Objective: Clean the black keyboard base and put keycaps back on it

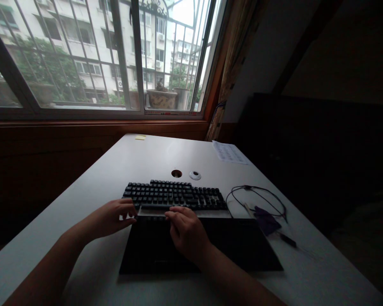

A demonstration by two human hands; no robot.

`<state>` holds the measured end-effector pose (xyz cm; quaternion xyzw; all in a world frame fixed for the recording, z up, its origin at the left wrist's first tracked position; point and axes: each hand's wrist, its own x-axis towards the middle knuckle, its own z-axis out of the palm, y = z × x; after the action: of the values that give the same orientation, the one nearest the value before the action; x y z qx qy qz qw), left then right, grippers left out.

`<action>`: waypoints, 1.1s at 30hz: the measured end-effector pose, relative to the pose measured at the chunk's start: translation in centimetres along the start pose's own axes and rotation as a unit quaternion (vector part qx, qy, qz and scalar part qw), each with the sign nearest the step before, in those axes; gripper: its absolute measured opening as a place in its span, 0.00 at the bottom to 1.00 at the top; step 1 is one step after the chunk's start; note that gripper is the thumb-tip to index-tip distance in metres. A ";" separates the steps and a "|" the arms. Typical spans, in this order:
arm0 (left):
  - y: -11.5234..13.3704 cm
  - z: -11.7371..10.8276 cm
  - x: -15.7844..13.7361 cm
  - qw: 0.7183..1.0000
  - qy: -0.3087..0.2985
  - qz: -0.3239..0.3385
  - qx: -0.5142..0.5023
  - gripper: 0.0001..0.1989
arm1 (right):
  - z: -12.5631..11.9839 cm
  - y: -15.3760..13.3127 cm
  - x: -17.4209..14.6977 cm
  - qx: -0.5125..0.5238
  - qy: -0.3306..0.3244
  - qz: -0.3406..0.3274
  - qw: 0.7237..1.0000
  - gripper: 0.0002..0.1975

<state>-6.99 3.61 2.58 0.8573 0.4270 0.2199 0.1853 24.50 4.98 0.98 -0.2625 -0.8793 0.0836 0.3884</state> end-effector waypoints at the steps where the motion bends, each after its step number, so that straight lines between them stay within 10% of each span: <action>1: 0.1 0.0 0.0 1.000 0.002 0.001 0.000 0.07 | 0.0 0.0 0.0 0.001 -0.001 0.001 1.000 0.20; 18: 0.3 -0.1 0.1 1.000 0.000 -0.001 -0.003 0.09 | 0.2 0.1 -0.1 0.015 -0.008 -0.005 1.000 0.17; 33: -0.1 0.1 0.1 1.000 -0.006 -0.004 -0.011 0.08 | -0.1 -0.5 0.0 0.003 -0.143 -0.022 0.989 0.19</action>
<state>-6.98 3.70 2.44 0.8550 0.4267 0.2185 0.1981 24.40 4.60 1.27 -0.2272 -0.9312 0.1146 0.2609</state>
